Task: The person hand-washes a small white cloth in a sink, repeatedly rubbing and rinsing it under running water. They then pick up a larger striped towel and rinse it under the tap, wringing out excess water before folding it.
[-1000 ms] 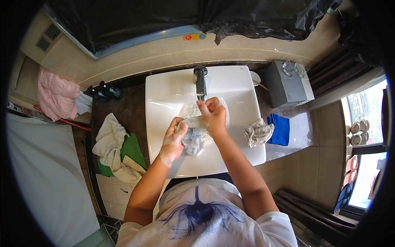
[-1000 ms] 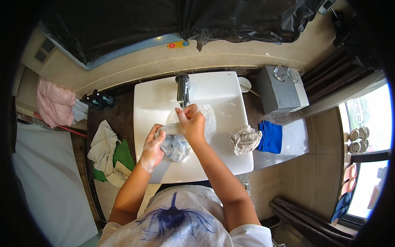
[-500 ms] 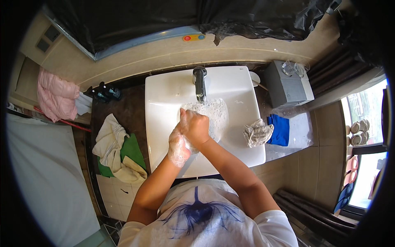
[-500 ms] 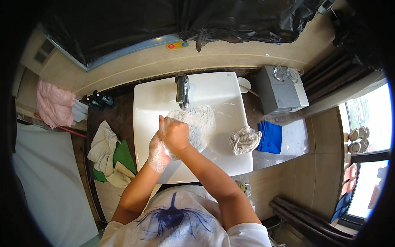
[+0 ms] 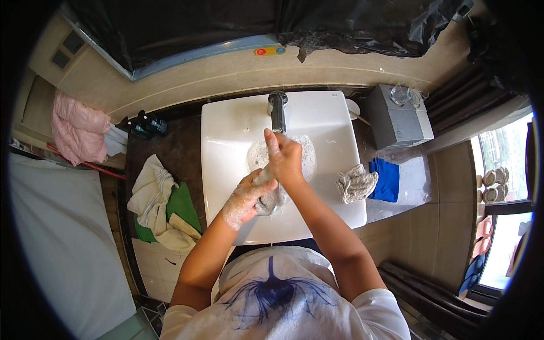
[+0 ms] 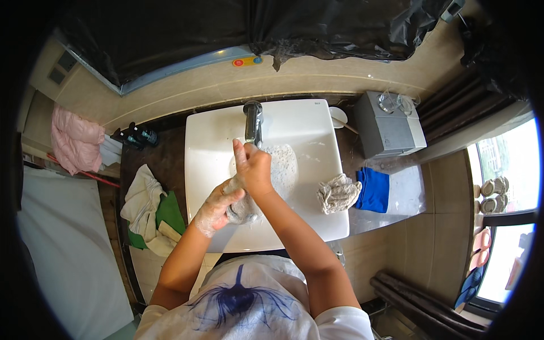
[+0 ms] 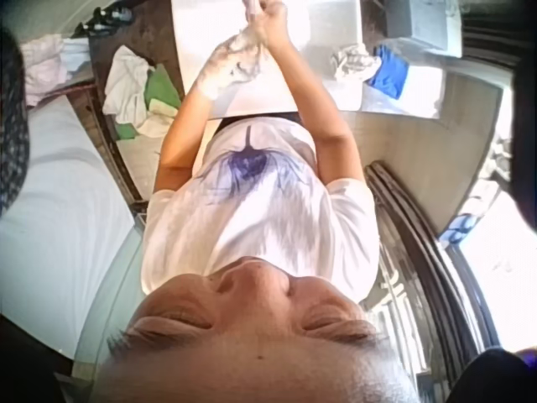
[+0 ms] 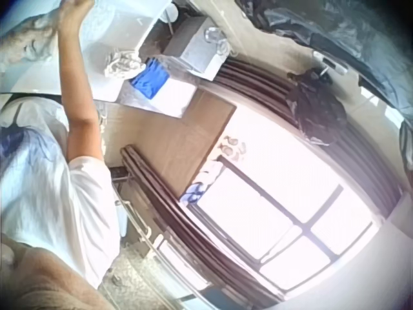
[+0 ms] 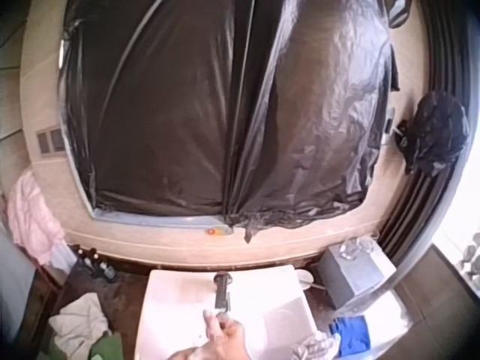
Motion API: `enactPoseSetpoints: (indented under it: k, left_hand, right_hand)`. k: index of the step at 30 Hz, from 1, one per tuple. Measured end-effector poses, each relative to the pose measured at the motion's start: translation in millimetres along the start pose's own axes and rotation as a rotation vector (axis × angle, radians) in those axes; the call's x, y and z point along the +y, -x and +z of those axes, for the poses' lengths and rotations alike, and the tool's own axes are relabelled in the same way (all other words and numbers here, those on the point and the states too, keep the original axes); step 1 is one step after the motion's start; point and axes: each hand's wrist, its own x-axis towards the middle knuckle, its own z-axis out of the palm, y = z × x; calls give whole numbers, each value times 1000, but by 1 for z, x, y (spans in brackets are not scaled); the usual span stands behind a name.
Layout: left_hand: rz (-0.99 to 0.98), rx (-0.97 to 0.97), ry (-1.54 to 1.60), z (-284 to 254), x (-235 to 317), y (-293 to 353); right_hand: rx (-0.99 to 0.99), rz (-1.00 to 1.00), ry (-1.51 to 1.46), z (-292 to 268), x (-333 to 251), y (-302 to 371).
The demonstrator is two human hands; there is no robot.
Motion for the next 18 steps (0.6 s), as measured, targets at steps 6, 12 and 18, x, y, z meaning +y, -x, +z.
enactPoseSetpoints:
  k: [6, 12, 18]
  left_hand:
    - [194, -66, 178, 3, 24, 13]
    - [262, -4, 371, -15, 21, 19]
    - [92, 195, 313, -40, -17, -11]
  right_hand:
    - [-662, -62, -281, -48, 4, 2]
    - [-651, 327, -467, -64, 29, 24]
    - [-286, 221, -386, -19, -6, 39]
